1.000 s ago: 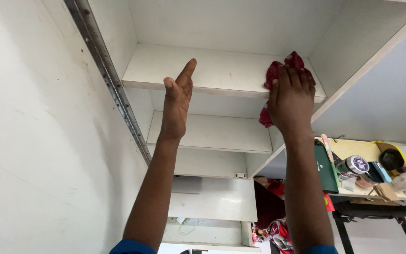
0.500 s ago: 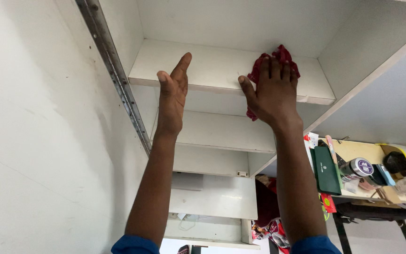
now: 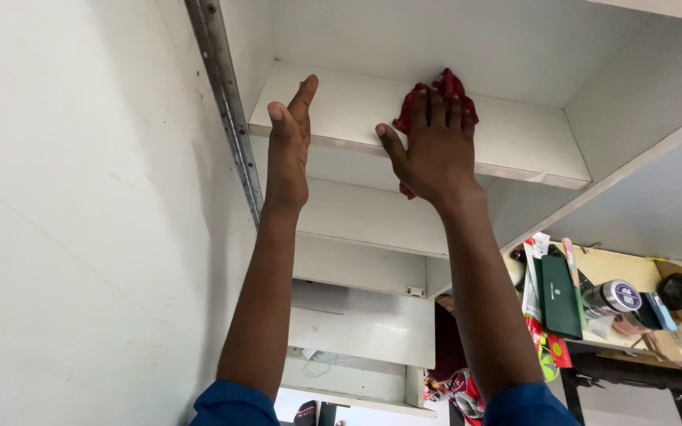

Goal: The person wipes the inside of a white wall cabinet with a red cloth, then places several bottles and containers onto the cleaned shelves.

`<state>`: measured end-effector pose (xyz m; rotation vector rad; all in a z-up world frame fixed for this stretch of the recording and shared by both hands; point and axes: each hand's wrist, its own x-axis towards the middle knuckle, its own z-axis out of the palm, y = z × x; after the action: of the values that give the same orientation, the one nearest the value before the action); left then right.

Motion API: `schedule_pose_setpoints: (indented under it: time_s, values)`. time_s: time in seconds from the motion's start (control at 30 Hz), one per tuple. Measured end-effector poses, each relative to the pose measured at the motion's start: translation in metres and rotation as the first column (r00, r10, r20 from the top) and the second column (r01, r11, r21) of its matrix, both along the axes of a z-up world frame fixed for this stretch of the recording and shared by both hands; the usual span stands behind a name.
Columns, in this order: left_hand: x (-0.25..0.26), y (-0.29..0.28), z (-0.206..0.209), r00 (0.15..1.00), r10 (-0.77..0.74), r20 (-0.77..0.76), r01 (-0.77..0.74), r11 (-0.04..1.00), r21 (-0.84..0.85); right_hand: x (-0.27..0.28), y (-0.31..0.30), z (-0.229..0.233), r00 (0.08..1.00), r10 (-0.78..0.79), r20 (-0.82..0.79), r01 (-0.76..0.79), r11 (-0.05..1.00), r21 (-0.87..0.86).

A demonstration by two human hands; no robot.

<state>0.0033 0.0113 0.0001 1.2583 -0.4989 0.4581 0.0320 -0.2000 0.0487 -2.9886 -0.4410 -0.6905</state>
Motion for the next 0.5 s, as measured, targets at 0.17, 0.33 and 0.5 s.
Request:
schedule_pose_setpoints:
  time_s: [0.17, 0.33, 0.5]
  values:
    - [0.001, 0.015, 0.001, 0.999, 0.033, -0.005, -0.033, 0.999, -0.002, 0.001, 0.016, -0.002, 1.0, -0.002, 0.009, 0.002, 1.0, 0.006]
    - [0.002, 0.027, 0.002, 0.998, 0.043, -0.035, -0.042, 0.999, 0.003, 0.005, 0.037, -0.004, 0.998, 0.042, 0.04, -0.041, 0.999, -0.011]
    - [-0.001, 0.03, 0.003, 0.997, 0.075, -0.022, -0.075, 0.997, 0.025, 0.001, 0.06, -0.007, 0.997, 0.068, 0.035, -0.068, 0.998, -0.006]
